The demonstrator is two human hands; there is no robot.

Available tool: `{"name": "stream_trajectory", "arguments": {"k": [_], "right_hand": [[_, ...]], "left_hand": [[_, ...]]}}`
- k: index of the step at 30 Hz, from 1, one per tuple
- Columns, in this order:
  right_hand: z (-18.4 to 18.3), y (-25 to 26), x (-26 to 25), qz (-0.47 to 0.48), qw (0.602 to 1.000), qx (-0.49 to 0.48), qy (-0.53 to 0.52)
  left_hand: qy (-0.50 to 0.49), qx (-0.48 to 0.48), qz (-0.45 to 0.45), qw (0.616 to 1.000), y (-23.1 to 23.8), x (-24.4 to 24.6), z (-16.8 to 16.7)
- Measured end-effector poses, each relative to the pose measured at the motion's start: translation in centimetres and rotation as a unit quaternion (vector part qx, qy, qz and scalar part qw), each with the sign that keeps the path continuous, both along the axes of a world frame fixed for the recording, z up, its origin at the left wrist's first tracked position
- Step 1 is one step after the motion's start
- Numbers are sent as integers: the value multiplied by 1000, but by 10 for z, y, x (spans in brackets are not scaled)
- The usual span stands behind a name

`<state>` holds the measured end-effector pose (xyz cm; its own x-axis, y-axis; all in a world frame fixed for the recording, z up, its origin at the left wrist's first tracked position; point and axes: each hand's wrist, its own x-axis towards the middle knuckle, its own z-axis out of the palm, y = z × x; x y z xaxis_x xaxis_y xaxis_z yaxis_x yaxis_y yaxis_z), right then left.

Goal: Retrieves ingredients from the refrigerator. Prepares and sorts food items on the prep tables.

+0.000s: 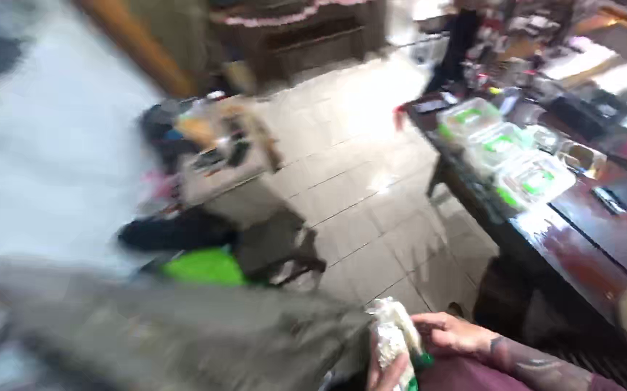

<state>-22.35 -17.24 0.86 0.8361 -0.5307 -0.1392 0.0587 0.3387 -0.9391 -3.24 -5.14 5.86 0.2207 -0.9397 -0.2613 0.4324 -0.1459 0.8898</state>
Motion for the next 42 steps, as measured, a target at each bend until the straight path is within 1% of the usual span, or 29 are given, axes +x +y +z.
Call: {"name": "stream_trajectory", "arguments": {"k": [1,3,5,6,8,10,12,13,14,15,17,19,21,22,23,24,25,26,27,29,30,32,34,36,39,42], "right_hand": [[2,8,-15,-21,1000,14,-5],[-1,19,-44,-88,996,8,-21],[-10,27,-78,-175,984,-20,7],[-13,33,-99,-223,974,-17,21],[-15,42,-149,-305,951,26,42],[-19,48,-209,-382,920,69,62],[-25,48,-276,-455,880,69,116],[-28,44,-310,-479,861,56,160],[-29,38,-343,-494,842,48,210],[-30,30,-375,-500,828,46,251],[-39,12,-428,-503,811,34,297],[-52,-1,-464,-508,800,17,320],[-60,1,-493,-520,776,-21,358],[-60,8,-507,-532,754,-70,380],[-59,19,-523,-546,721,-132,406],[-57,34,-540,-555,683,-182,439],[-54,52,-558,-560,645,-208,475],[-52,72,-576,-565,615,-204,511],[-52,92,-593,-572,590,-176,542],[-56,122,-619,-589,556,-117,574],[-59,130,-628,-596,548,-95,580],[-70,136,-641,-583,557,-72,587],[-84,135,-650,-557,567,-83,601],[-91,136,-659,-550,563,-98,608],[-84,144,-676,-552,565,-80,607],[-71,152,-700,-526,579,-37,622]], "left_hand": [[3,27,-19,999,-10,-9,-2],[14,63,-62,996,-31,-35,-4],[39,78,-131,988,-50,-64,-7],[49,89,-163,981,-58,-81,-9],[51,123,-211,968,-73,-125,-10],[69,153,-242,956,-87,-174,-18],[146,160,-274,937,-101,-221,-42],[159,169,-265,936,-106,-247,-53],[148,183,-240,942,-109,-273,-62],[128,197,-217,947,-110,-298,-70],[84,218,-190,954,-110,-339,-86],[44,228,-182,956,-107,-373,-96],[14,236,-192,952,-107,-402,-101],[7,240,-203,949,-109,-415,-100],[3,241,-213,947,-111,-427,-98],[2,238,-224,945,-113,-439,-95],[2,232,-237,943,-115,-451,-92],[0,227,-254,940,-118,-463,-89],[-3,224,-270,936,-119,-476,-85],[-25,219,-300,928,-121,-503,-82],[-39,219,-312,924,-122,-517,-84],[-49,212,-331,918,-123,-544,-91],[-43,203,-348,914,-124,-568,-100],[-31,199,-357,912,-124,-591,-105],[-4,170,-364,916,-125,-617,-111],[19,129,-388,913,-128,-634,-124]]}}
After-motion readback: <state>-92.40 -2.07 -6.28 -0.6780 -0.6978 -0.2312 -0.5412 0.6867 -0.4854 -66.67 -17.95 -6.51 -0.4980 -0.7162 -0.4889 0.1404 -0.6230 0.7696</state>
